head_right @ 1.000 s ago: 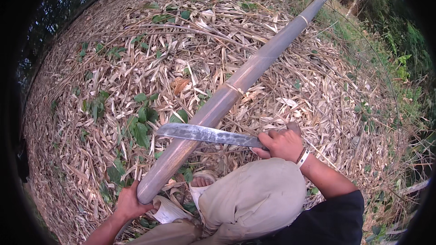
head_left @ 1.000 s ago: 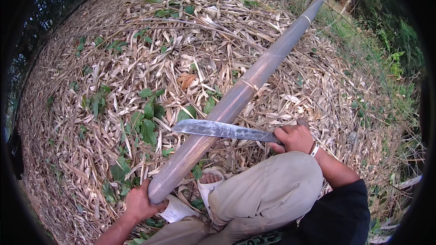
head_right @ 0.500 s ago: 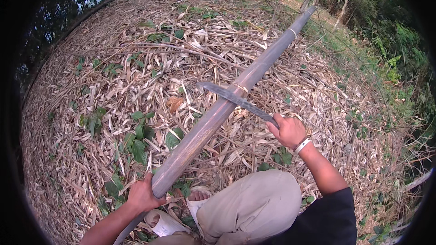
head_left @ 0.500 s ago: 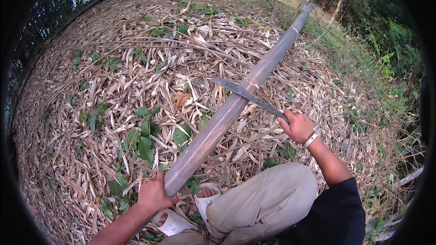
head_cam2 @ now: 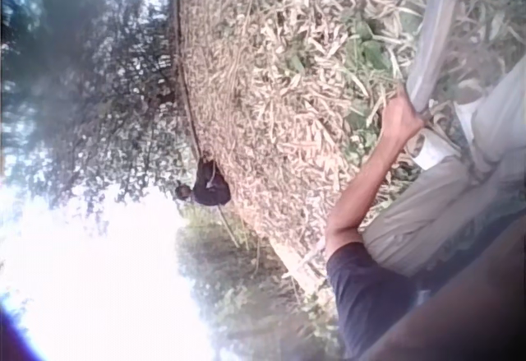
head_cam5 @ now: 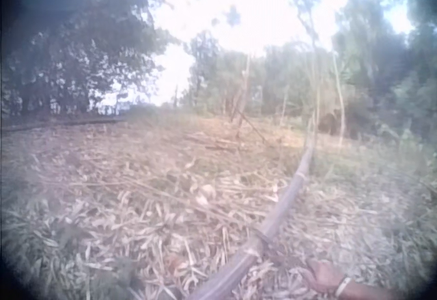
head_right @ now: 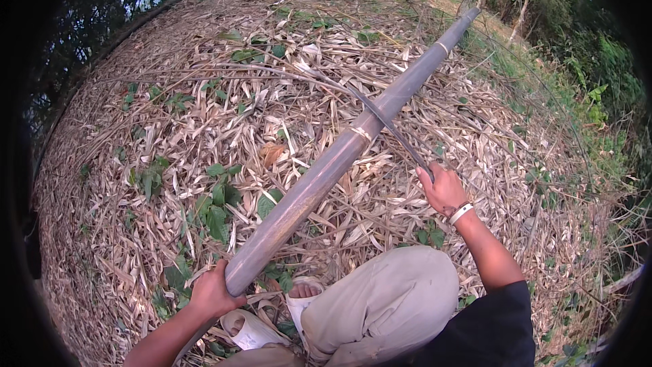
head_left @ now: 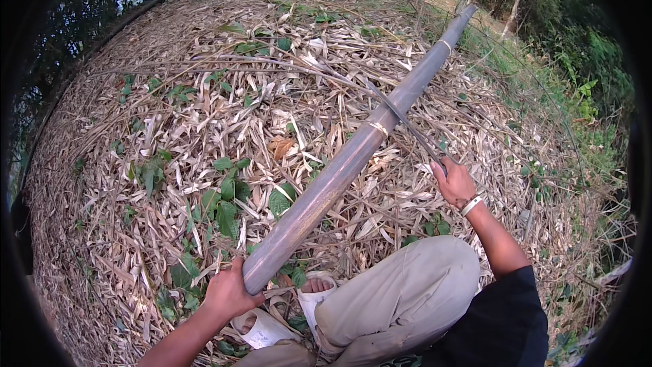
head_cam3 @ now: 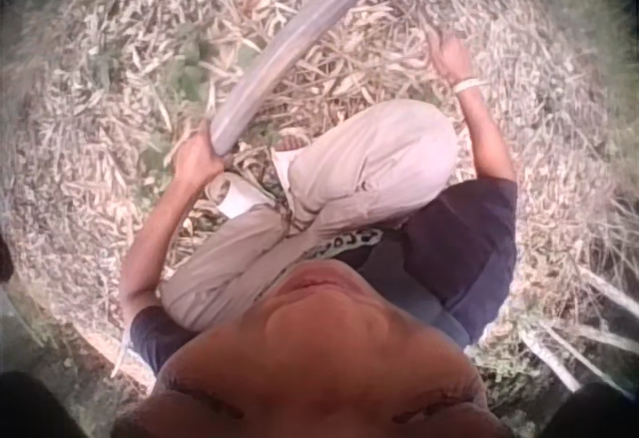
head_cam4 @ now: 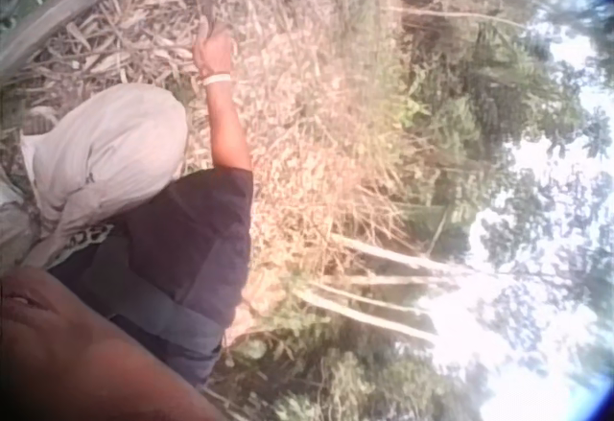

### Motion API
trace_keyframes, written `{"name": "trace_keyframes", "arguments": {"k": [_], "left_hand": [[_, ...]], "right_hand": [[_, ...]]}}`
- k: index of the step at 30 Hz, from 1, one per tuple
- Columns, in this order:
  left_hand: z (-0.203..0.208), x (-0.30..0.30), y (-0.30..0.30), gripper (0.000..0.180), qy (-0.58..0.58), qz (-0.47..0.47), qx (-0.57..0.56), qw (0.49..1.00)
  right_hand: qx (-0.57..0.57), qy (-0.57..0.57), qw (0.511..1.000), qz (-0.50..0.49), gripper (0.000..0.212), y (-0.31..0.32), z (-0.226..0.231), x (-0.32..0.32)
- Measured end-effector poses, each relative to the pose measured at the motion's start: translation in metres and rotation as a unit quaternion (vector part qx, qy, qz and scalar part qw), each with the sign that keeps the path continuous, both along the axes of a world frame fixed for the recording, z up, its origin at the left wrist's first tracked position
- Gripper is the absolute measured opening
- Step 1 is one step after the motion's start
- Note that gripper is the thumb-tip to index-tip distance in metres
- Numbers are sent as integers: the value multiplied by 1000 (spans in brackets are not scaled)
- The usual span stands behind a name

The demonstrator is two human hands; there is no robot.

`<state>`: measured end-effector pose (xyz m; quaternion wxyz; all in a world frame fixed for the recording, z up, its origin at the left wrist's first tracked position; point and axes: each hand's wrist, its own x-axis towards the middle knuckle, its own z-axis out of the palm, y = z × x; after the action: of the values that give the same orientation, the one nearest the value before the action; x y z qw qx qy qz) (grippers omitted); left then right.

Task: The person sits on the ground in a bamboo grove and uses a machete to sharpen a long bamboo pole. They hold the pole with their left hand and repeatedly scrape the blade along the bamboo surface to smooth and shape it.

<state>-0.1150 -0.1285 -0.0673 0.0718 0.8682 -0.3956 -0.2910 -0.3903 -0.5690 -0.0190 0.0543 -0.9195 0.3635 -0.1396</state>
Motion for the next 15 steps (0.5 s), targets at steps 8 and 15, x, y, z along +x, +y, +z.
{"name": "trace_keyframes", "arguments": {"k": [8,15], "left_hand": [[2,5,5,85,20,8,2,1000],[2,0,6,85,14,8,18,1000]], "right_hand": [[-28,76,990,111,43,21,-2,-14],[-9,44,997,58,42,33,7,9]]}}
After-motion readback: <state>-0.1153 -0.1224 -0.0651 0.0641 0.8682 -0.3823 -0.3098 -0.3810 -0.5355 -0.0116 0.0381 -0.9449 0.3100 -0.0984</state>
